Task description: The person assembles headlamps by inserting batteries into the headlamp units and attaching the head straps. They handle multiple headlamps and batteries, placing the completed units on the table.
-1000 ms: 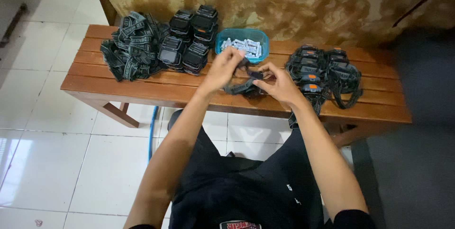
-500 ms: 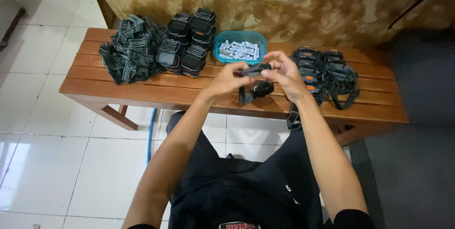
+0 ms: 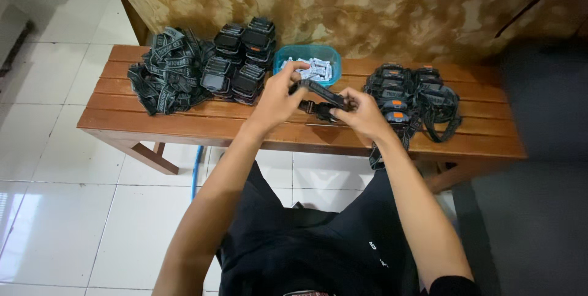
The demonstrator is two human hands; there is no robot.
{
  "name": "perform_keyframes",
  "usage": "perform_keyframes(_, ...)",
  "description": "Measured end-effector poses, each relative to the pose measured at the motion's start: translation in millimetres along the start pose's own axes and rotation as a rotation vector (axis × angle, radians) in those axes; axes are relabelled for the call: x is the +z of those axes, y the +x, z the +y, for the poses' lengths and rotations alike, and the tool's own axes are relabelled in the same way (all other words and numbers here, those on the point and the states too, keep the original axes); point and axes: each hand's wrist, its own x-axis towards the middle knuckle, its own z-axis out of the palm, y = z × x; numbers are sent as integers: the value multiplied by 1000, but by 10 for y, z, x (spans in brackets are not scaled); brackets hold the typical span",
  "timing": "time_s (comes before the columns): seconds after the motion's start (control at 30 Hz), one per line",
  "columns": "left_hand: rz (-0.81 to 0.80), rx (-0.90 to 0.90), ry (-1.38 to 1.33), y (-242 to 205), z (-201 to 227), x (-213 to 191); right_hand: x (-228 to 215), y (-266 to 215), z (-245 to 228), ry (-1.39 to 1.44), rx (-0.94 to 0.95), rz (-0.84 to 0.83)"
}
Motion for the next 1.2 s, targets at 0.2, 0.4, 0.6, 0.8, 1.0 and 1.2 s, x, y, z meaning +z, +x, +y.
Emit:
perform_keyframes(0.2, 43, -95, -126, -44, -114, 235, 47, 93, 220, -283, -128, 123)
perform_keyframes(0.4, 141, -170, -129, -218, -26, 337, 241, -91, 177, -150, 268, 251)
perform_keyframes(0.6, -86, -217, -246, -526, 551, 307, 360, -107, 217, 334, 411, 253)
perform_keyframes(0.8, -254, -426, -345, -962, 16, 397, 293, -228, -336, 388, 193, 353)
perform_keyframes(1.0, 59, -649, -418, -831, -229, 464, 368, -223, -127, 420, 58, 273)
perform_keyframes(1.2, 92, -390, -573, -667, -629, 806, 464, -244, 145, 136, -78, 112)
